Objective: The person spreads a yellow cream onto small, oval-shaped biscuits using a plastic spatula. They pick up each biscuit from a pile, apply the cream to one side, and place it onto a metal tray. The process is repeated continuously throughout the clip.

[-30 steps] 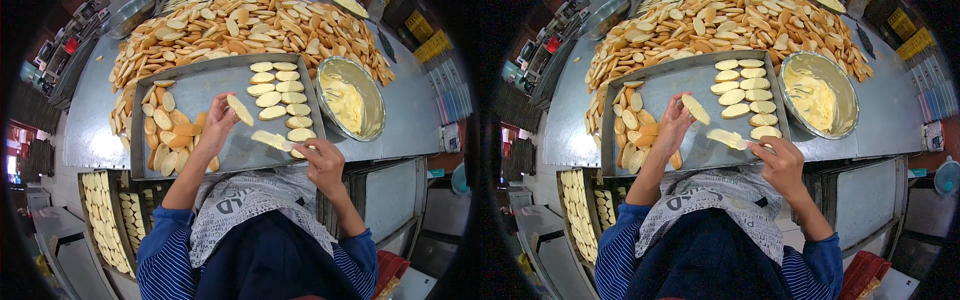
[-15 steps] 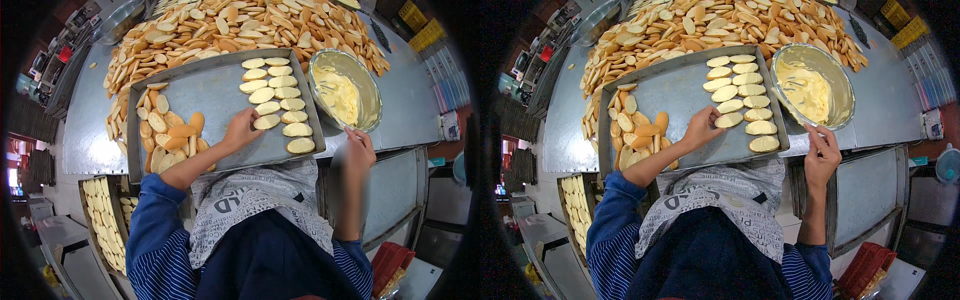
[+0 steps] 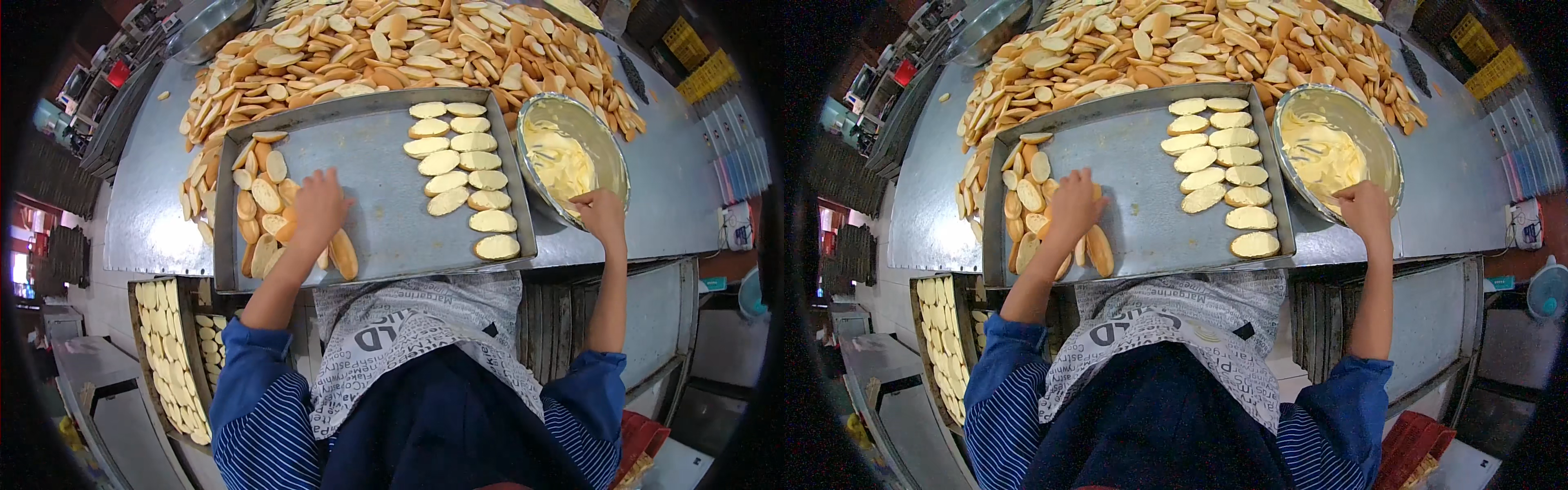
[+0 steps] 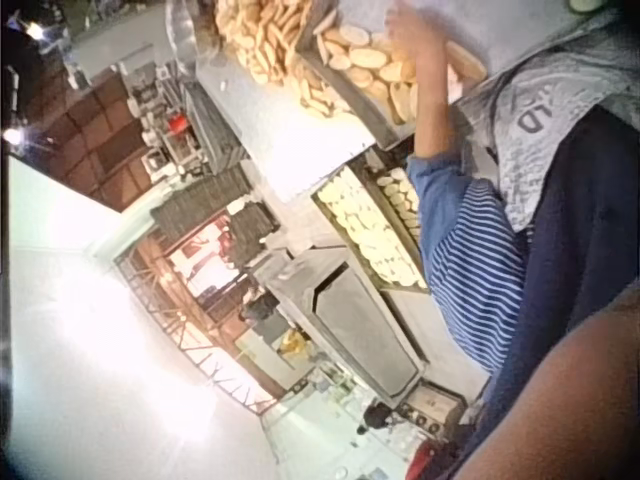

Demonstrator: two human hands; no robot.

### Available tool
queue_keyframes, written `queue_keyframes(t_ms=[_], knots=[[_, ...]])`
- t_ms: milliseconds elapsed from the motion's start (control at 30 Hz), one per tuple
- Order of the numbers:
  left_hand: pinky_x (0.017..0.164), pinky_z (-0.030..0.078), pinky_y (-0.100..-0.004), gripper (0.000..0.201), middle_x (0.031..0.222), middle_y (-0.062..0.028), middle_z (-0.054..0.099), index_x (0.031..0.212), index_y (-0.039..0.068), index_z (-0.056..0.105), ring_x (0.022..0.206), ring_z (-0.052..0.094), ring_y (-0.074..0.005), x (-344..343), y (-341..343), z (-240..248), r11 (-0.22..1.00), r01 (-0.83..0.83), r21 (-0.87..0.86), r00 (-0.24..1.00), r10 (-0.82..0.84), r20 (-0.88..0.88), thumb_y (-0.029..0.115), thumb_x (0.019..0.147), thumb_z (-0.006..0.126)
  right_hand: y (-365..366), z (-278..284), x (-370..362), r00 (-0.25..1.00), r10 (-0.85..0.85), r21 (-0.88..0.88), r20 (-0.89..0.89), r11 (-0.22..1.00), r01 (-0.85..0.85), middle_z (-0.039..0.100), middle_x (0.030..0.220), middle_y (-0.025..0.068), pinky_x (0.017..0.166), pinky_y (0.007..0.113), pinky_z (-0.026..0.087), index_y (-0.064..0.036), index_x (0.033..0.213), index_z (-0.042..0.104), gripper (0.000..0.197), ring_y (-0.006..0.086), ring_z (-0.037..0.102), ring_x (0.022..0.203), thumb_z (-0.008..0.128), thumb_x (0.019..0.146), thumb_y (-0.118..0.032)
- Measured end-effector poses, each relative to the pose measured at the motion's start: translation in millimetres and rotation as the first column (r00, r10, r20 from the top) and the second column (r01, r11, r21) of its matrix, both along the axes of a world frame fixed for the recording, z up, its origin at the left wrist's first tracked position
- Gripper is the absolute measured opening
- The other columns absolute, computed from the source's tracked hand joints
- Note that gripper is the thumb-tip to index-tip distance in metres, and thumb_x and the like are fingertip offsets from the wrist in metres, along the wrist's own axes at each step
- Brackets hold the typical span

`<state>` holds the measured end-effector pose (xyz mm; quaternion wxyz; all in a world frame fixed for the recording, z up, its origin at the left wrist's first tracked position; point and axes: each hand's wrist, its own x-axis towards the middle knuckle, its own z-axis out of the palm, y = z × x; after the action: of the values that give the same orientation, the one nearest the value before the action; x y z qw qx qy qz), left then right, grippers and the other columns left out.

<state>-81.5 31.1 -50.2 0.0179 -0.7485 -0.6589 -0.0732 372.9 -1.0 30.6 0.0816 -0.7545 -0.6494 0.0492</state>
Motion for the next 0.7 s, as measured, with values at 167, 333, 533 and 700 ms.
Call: queue_keyframes(t_ms=[167, 333, 533, 700], knots=[[0.073, 0.045, -0.0372, 0.033, 0.091, -0.0108, 0.064, 0.091, 0.007, 0.059, 0.09, 0.06, -0.0256, -21.5, -9.1, 2.5, 0.997, -0.061, -0.045, 0.966, 0.047, -0.255, 0.029, 0.072, 0.074, 14.4, 12.7, 3.7, 0.963, -0.012, -0.088, -0.27, 0.996, -0.013, 0.067, 0.069, 0.0119, 0.061, 0.033, 0.047, -0.0088, 0.092, 0.073, 0.02, 0.0217, 0.06, 0.059, 0.064, 0.074, -0.008], [0.073, 0.046, -0.0381, 0.034, 0.087, -0.01, 0.065, 0.091, 0.007, 0.059, 0.084, 0.062, -0.0264, -26.4, 0.2, -7.8, 0.999, -0.04, 0.035, 0.964, 0.048, -0.262, 0.028, 0.071, 0.074, 10.6, 24.9, 17.0, 0.778, -0.153, -0.101, -0.61, 0.988, 0.115, 0.053, 0.057, -0.0046, 0.042, 0.021, 0.028, -0.002, 0.097, 0.072, 0.018, 0.0026, 0.036, 0.045, 0.062, 0.082, -0.006], [0.076, 0.049, -0.0371, 0.032, 0.091, -0.0133, 0.065, 0.097, 0.003, 0.057, 0.085, 0.063, -0.0268, -21.8, 12.1, -10.5, 0.998, 0.043, 0.042, 0.981, -0.05, 0.189, 0.022, 0.076, 0.072, -2.1, 25.4, 26.7, 0.625, -0.208, -0.098, -0.752, 0.974, 0.206, 0.051, 0.055, -0.0059, 0.041, 0.019, 0.027, -0.0046, 0.099, 0.071, 0.019, 0.0019, 0.037, 0.044, 0.064, 0.085, -0.014], [0.089, 0.047, -0.0336, 0.036, 0.103, -0.0095, 0.061, 0.115, 0.0, 0.051, 0.097, 0.058, -0.0184, 8.7, 8.5, 11.0, 0.956, 0.274, -0.104, 0.282, 0.024, 0.959, 0.022, 0.09, 0.061, -20.6, 26.5, -16.2, 0.462, -0.146, -0.073, -0.875, 0.982, 0.173, 0.055, 0.065, -0.0036, 0.047, 0.018, 0.033, -0.0039, 0.107, 0.068, 0.023, 0.0032, 0.041, 0.051, 0.062, 0.086, -0.011]])
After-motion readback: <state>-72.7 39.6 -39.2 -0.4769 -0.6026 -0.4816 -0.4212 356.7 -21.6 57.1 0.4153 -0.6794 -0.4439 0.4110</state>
